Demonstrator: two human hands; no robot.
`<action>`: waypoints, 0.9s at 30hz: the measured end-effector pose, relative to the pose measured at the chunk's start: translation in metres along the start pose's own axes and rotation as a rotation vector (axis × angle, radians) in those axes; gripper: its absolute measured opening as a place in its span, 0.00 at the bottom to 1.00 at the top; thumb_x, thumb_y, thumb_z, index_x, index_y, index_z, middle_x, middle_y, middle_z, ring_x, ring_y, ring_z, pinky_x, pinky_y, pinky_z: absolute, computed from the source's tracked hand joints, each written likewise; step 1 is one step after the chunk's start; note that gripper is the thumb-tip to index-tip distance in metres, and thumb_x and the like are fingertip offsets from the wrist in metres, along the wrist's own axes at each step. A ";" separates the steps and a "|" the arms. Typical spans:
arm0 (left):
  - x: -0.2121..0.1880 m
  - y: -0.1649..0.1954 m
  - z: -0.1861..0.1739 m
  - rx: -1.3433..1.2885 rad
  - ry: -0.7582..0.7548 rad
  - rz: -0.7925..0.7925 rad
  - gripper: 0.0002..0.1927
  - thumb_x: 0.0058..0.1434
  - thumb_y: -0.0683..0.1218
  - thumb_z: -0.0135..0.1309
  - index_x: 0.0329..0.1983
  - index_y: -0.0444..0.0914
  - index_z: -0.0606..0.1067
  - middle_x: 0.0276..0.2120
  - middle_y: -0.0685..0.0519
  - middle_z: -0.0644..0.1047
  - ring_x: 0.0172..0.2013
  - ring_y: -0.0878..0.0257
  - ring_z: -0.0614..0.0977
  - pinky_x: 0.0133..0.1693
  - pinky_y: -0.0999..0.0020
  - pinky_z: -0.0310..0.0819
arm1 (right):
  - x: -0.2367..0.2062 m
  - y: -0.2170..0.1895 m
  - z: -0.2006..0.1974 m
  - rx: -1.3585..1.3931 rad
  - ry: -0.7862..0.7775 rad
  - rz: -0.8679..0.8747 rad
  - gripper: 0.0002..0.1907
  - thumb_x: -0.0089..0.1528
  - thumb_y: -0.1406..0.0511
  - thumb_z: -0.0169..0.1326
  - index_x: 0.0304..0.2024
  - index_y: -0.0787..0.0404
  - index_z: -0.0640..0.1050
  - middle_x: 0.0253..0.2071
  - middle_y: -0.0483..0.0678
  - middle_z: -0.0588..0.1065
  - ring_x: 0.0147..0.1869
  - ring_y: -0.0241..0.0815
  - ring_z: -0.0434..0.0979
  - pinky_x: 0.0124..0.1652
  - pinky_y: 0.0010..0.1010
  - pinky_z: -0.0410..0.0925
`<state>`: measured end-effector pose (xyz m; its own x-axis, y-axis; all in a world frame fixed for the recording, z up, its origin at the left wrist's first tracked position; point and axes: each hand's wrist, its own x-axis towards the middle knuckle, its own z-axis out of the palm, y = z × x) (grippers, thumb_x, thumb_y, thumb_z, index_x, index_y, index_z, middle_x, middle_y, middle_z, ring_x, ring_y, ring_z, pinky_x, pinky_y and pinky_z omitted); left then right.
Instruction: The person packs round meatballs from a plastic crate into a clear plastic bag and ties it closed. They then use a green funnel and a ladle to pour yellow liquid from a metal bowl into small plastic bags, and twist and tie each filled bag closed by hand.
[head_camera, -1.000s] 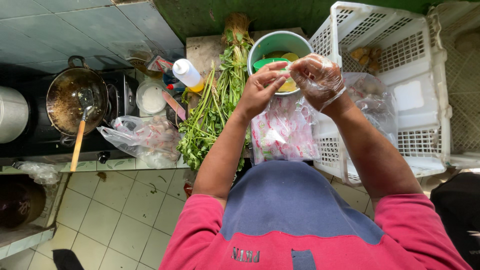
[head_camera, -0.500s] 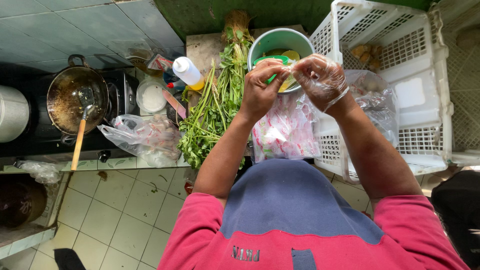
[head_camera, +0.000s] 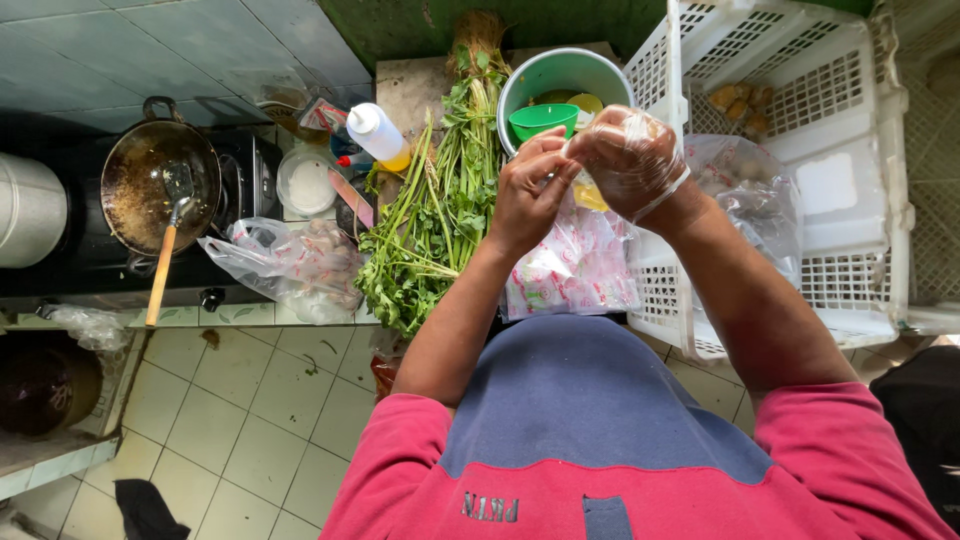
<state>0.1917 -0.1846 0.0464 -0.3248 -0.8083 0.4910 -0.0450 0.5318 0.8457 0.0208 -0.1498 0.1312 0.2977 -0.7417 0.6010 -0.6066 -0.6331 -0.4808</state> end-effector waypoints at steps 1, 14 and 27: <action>-0.001 -0.001 0.001 0.014 0.017 0.020 0.05 0.66 0.41 0.60 0.41 0.34 0.81 0.46 0.46 0.81 0.59 0.47 0.79 0.61 0.56 0.73 | 0.002 -0.002 0.000 0.021 -0.020 0.011 0.09 0.65 0.70 0.63 0.46 0.61 0.77 0.39 0.53 0.75 0.43 0.51 0.79 0.43 0.39 0.72; -0.004 0.005 -0.003 0.115 0.073 0.028 0.07 0.66 0.40 0.59 0.45 0.35 0.81 0.46 0.47 0.80 0.59 0.48 0.79 0.60 0.57 0.73 | -0.001 0.022 0.010 -0.224 -0.112 -0.148 0.07 0.62 0.73 0.61 0.39 0.61 0.76 0.35 0.51 0.75 0.40 0.54 0.77 0.39 0.42 0.71; -0.008 -0.013 0.007 0.107 -0.005 0.048 0.32 0.62 0.47 0.64 0.67 0.33 0.67 0.63 0.39 0.71 0.64 0.44 0.72 0.65 0.55 0.64 | -0.008 0.021 -0.033 -0.162 0.062 -0.167 0.09 0.67 0.75 0.62 0.42 0.64 0.74 0.37 0.52 0.76 0.39 0.54 0.78 0.39 0.41 0.72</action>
<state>0.1880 -0.1833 0.0303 -0.3338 -0.7799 0.5295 -0.1295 0.5943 0.7937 -0.0183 -0.1501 0.1372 0.3608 -0.6113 0.7044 -0.6647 -0.6983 -0.2656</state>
